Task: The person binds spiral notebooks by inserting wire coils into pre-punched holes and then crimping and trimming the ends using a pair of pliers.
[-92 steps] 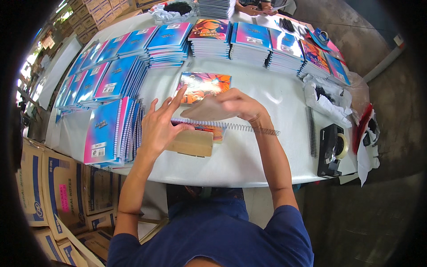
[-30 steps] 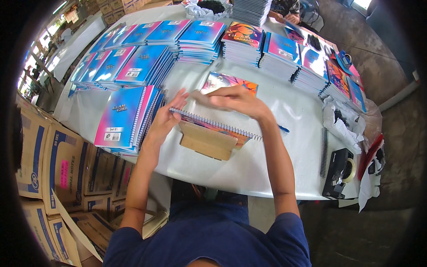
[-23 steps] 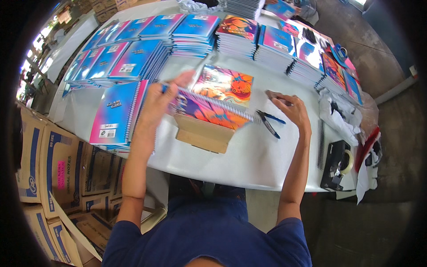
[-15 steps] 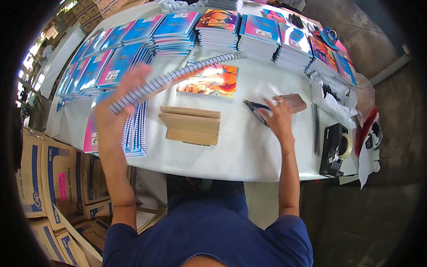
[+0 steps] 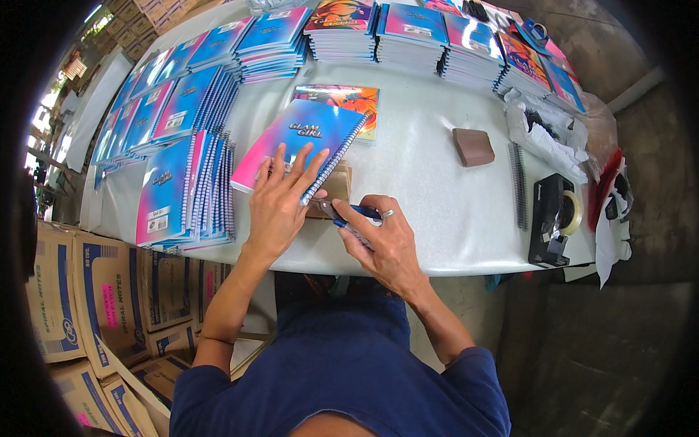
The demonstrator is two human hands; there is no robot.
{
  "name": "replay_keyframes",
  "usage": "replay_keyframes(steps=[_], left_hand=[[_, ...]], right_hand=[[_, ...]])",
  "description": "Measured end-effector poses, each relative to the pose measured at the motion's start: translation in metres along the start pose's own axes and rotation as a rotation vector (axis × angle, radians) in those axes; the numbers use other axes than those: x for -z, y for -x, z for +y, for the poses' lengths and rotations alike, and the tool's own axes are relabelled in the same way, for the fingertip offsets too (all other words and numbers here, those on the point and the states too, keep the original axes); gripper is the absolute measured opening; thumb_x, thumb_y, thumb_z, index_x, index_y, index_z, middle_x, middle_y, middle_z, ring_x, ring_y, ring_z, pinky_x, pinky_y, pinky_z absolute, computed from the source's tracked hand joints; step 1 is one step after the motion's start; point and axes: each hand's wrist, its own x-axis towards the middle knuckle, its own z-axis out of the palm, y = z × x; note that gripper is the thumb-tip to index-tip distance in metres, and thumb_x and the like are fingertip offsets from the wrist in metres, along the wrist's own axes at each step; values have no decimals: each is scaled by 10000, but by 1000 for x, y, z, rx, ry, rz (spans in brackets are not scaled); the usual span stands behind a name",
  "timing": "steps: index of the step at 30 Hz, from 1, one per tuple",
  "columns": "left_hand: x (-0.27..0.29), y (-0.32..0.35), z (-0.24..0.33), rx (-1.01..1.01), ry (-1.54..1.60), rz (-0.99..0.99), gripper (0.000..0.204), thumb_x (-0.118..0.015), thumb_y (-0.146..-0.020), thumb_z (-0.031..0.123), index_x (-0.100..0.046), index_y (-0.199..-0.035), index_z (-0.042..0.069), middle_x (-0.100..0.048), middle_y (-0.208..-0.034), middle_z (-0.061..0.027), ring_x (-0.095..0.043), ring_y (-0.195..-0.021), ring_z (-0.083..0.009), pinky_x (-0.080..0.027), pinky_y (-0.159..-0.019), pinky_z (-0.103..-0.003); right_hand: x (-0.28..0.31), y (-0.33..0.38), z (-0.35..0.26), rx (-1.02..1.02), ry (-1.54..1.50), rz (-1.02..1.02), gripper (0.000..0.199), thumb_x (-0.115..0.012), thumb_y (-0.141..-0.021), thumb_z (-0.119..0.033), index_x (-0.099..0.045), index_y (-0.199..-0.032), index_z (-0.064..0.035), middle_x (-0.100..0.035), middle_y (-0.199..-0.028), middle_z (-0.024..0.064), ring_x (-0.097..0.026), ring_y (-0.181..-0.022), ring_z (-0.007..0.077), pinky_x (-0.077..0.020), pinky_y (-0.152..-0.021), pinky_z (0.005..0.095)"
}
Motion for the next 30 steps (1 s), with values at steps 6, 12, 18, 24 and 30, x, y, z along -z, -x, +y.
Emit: replay_keyframes(steps=[6, 12, 18, 24, 30], left_hand=[[-5, -2, 3, -2, -24, 37, 559, -679, -830, 281, -520, -1360, 201, -568, -1313, -72, -524, -1151, -421, -395, -942, -535], [13, 2, -10, 6, -53, 22, 599, -692, -786, 132, -521, -1358, 179, -575, -1322, -39, -536, -1189, -357, -396, -978, -511], [123, -13, -64, 157, 28, 307, 573, -673, -781, 108, -548, -1333, 198, -553, -1353, -19, -521, -1239, -312, -384, -1031, -463], [165, 49, -109, 429, -51, 228, 578, -624, -817, 56, -525, -1357, 237, -534, -1372, -13, -427, -1336, -273, -279, -1118, -466], [161, 96, -142, 477, 111, 239, 537, -621, -848, 110, -503, -1371, 140, -538, -1369, -74, -462, -1311, -261, -295, -1109, -458]], right_hand=[[2, 1, 6, -22, -35, -80, 362, -680, -840, -160, -651, -1200, -138, -589, -932, 118, -594, -795, 219, -514, -639, 342], [23, -33, 17, -185, -523, -413, 296, -578, -940, -154, -635, -1209, -43, -605, -935, 118, -566, -799, 175, -474, -659, 299], [27, -55, 78, -188, 15, -86, 276, -593, -924, -138, -648, -1189, -80, -581, -926, 135, -550, -797, 239, -466, -723, 336], [12, -37, 171, -102, 696, -122, 425, -685, -847, -180, -606, -1263, -149, -551, -1162, 116, -496, -1107, 295, -323, -992, 479], [-27, -96, 63, 42, 30, 90, 711, -745, -739, 10, -467, -1377, -135, -437, -1363, 164, -460, -1237, 337, -406, -1035, 400]])
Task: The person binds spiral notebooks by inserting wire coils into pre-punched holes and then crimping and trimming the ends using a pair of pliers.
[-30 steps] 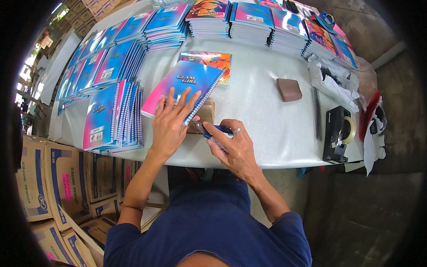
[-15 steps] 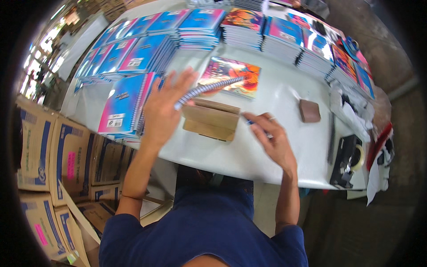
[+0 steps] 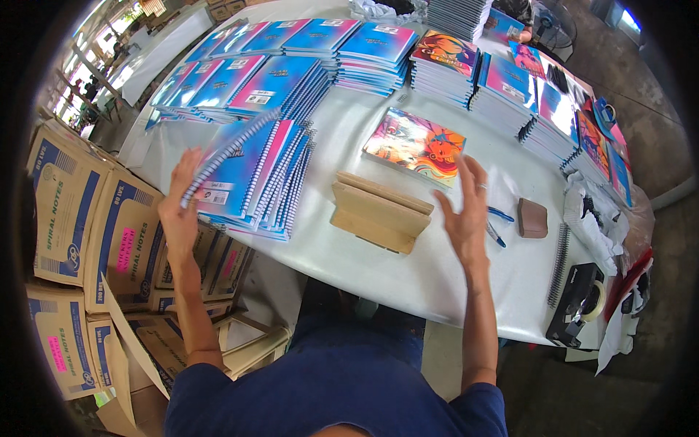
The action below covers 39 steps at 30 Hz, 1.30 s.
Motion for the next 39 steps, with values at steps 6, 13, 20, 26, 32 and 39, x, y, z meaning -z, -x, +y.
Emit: replay_keyframes(steps=[6, 13, 20, 26, 32, 39], left_hand=[[10, -22, -19, -155, 775, -70, 646, -583, -883, 478, -465, -1401, 110, -490, -1387, -170, -453, -1284, -395, -315, -1086, -465], [12, -46, -66, 46, 1144, -32, 767, -553, -889, 523, -286, -1489, 128, -315, -1512, -139, -361, -1348, -376, -372, -1072, -457], [30, -66, -130, 630, 851, -284, 774, -587, -931, 375, -177, -1518, 83, -340, -1488, -141, -414, -1289, -217, -367, -1058, -357], [-4, -42, -149, 614, 813, -521, 794, -640, -901, 231, -169, -1517, 60, -347, -1476, -136, -389, -1311, -218, -315, -1088, -344], [-30, -51, -148, 481, 715, -543, 766, -616, -901, 165, -171, -1514, 52, -259, -1536, -145, -266, -1400, -233, -200, -1144, -339], [-25, -61, -95, 248, -49, -274, 722, -602, -900, 190, -224, -1515, 165, -216, -1564, -142, -164, -1454, -277, -173, -1157, -368]], right_hand=[[-67, -52, -116, -41, -1081, -182, 789, -804, -684, -8, -432, -1380, -45, -463, -1374, 150, -491, -1236, 234, -389, -1052, 391], [-92, -76, -183, 584, -704, -26, 373, -689, -719, 72, -670, -1080, -20, -714, -939, 103, -678, -892, 241, -435, -970, 481], [-133, -57, -236, 811, -62, -180, 210, -671, -791, -133, -692, -1000, -115, -691, -1008, 46, -616, -1026, 205, -425, -938, 435], [-86, -66, -154, 247, -304, -196, 134, -663, -815, -109, -708, -940, -92, -699, -1001, 77, -659, -912, 253, -473, -886, 390], [-50, -90, 60, -560, 566, -168, 505, -709, -767, -486, -669, -979, -29, -682, -1041, 176, -668, -923, 339, -516, -755, 423], [-66, -76, 119, -744, 482, -284, 669, -827, -602, -525, -625, -964, 0, -681, -991, 200, -663, -942, 349, -519, -759, 437]])
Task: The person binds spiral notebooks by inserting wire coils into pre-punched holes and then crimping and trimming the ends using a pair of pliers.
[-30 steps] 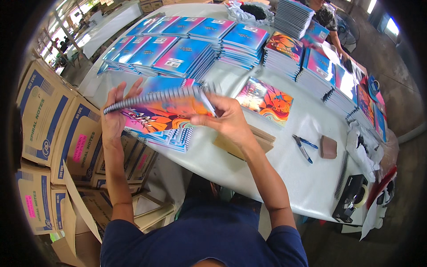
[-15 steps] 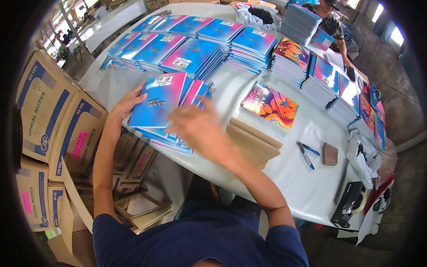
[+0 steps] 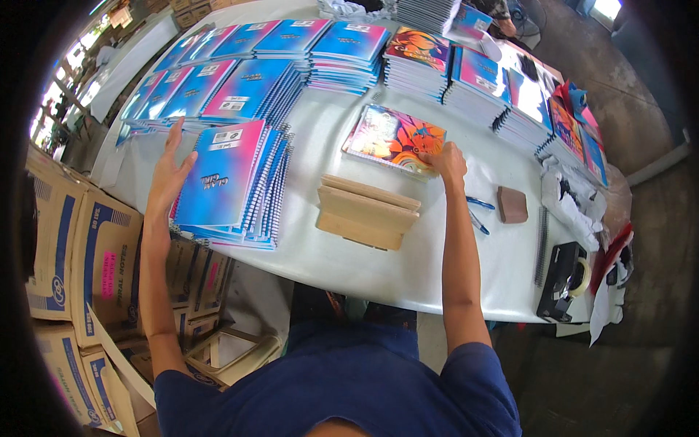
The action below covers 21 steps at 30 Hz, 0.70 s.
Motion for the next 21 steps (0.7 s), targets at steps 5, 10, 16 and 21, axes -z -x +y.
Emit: replay_keyframes(steps=[5, 10, 16, 21], left_hand=[[-14, 17, 101, -260, -140, 84, 695, -620, -865, 105, -318, -1484, 197, -272, -1548, -121, -185, -1448, -302, -198, -1155, -390], [-78, 32, 156, -344, 218, -45, 709, -675, -820, 64, -384, -1453, 192, -290, -1540, -115, -205, -1438, -334, -217, -1152, -420], [-138, 17, 178, -337, 111, 69, 688, -654, -846, 77, -368, -1459, 199, -303, -1528, -145, -207, -1417, -419, -267, -1121, -471], [-151, 13, 180, -284, 176, 38, 680, -649, -848, 79, -373, -1457, 200, -312, -1515, -180, -220, -1416, -410, -270, -1120, -461]], right_hand=[[0, -11, 29, 95, -210, 206, 539, -844, -628, -313, -576, -966, 9, -673, -962, 230, -663, -906, 382, -515, -744, 444], [7, -3, 33, 177, -425, 178, 473, -832, -640, -285, -601, -911, 25, -677, -874, 232, -674, -832, 369, -520, -709, 439], [-10, 17, 1, 0, -167, -9, 634, -827, -620, -501, -655, -918, 31, -684, -948, 207, -674, -853, 351, -531, -714, 441], [-4, 11, -12, -30, -115, 70, 640, -849, -621, -449, -653, -1043, -11, -633, -1107, 195, -636, -996, 372, -532, -802, 450]])
